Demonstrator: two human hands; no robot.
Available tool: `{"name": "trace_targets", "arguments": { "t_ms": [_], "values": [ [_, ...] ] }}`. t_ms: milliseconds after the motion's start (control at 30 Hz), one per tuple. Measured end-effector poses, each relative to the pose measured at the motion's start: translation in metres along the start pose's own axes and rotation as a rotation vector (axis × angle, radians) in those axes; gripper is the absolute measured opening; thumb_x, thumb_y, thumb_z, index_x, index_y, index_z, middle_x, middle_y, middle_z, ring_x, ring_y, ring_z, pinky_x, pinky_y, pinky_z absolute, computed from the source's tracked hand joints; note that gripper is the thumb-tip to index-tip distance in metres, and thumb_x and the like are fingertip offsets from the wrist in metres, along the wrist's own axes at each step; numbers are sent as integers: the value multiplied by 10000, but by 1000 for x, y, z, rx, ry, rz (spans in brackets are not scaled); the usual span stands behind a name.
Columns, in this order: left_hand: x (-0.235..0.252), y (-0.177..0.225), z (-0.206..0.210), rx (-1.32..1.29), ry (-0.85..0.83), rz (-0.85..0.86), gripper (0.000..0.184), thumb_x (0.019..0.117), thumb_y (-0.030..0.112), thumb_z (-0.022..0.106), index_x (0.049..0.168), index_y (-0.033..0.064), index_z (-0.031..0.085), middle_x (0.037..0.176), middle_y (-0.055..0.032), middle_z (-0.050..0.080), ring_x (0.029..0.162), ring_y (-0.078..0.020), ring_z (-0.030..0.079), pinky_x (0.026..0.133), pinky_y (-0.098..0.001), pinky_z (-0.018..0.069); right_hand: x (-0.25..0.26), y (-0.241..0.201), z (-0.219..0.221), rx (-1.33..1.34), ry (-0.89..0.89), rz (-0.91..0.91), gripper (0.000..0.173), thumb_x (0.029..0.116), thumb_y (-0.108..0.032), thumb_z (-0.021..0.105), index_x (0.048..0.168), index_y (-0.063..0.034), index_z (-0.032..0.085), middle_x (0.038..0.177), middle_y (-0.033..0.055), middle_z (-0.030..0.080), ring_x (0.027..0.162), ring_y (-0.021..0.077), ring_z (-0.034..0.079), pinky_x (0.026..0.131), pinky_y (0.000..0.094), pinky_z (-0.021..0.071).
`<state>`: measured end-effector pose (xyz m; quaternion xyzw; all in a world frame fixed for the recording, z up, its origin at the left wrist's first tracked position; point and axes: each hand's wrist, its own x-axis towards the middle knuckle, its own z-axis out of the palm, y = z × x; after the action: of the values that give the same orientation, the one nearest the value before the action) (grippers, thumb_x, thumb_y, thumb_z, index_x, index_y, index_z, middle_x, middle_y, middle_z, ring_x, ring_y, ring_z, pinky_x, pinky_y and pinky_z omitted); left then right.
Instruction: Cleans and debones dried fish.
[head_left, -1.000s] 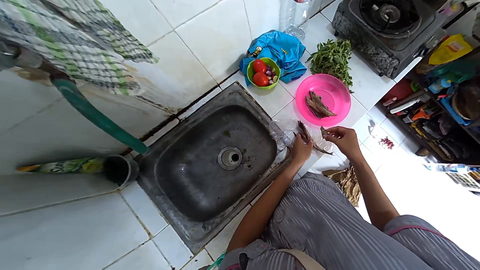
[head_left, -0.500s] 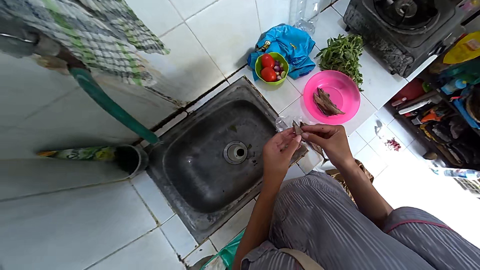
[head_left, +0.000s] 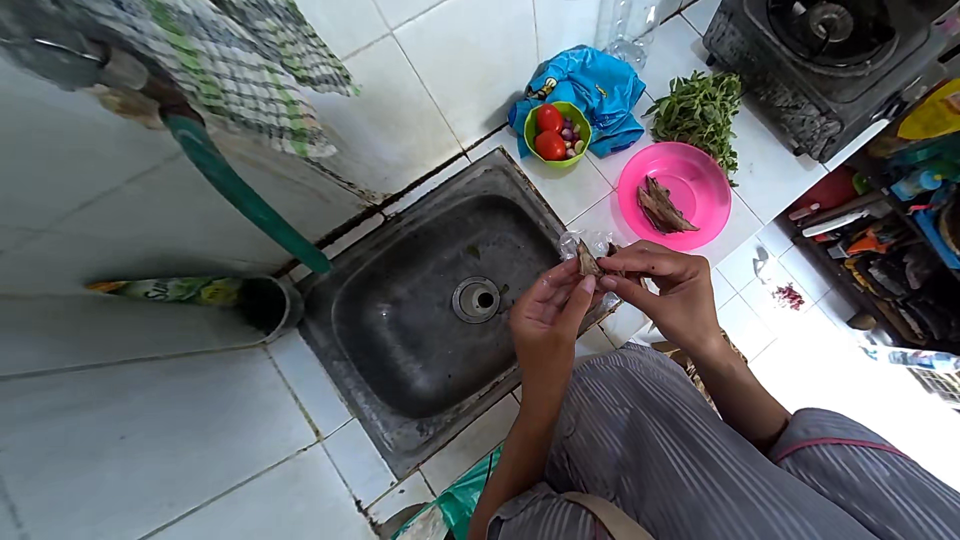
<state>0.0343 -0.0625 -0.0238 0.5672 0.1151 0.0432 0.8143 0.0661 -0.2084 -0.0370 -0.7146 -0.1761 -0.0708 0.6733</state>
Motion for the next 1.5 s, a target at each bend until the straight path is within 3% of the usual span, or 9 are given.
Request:
{"name": "trace_targets", "arguments": {
  "t_ms": [200,367,567,800,933,1100,1333,1500],
  "values": [
    [-4,6,-2,4,-24,53,280,931,-80,566,1144,42,700,940,51,765,835,-69,738,805,-267,628,6,-9,-3,-22,-8,-67,129,860,-7,748,985,20,736,943,-2,701,746,-33,585,673,123,508],
    [-6,5,-5,42,-69,150,261,929,-39,604,1134,72,722,966,72,755,852,-40,718,800,-241,613,17,-19,-6,-222,-80,-281,249,914,-50,707,1125,81,717,1028,121,679,822,21,601,705,130,502],
    [-9,7,-6,60,-86,236,257,928,-27,618,1136,78,728,1016,77,739,863,-29,702,792,-217,601,22,-23,-2,-302,-71,-387,194,900,-72,745,1037,67,745,1002,136,672,874,53,628,743,133,523],
    [-11,10,-6,73,-77,259,254,922,-21,632,1134,77,731,1042,76,730,875,-28,698,797,-214,600,22,-24,-1,-263,-63,-403,123,893,-56,752,949,53,732,1005,129,675,907,48,636,759,129,526],
    [-12,11,-5,87,-64,262,262,918,-40,625,1140,54,727,1060,68,720,910,-30,697,826,-215,599,23,-25,-2,-285,-70,-384,217,895,-79,757,1058,63,733,994,124,665,848,33,609,722,123,503],
    [-12,11,-5,118,-62,263,272,907,-49,630,1145,44,724,1080,65,704,941,-34,691,862,-228,596,25,-25,-5,-297,-115,-376,172,898,-79,750,1011,50,752,1018,135,676,863,44,630,733,129,526],
    [-13,14,-7,184,-62,258,277,887,-48,663,1154,4,718,1076,53,715,953,-29,688,878,-214,586,34,-27,-20,-332,-262,-348,166,902,-137,763,1001,-5,785,1033,112,678,858,54,612,748,158,521],
    [-12,17,-12,223,-72,267,351,884,-55,659,1233,-11,654,1050,59,732,945,-23,695,864,-210,586,41,-28,-24,-335,-340,-384,102,915,-129,748,944,-50,806,1015,99,688,875,73,605,764,181,511]
  ]
}}
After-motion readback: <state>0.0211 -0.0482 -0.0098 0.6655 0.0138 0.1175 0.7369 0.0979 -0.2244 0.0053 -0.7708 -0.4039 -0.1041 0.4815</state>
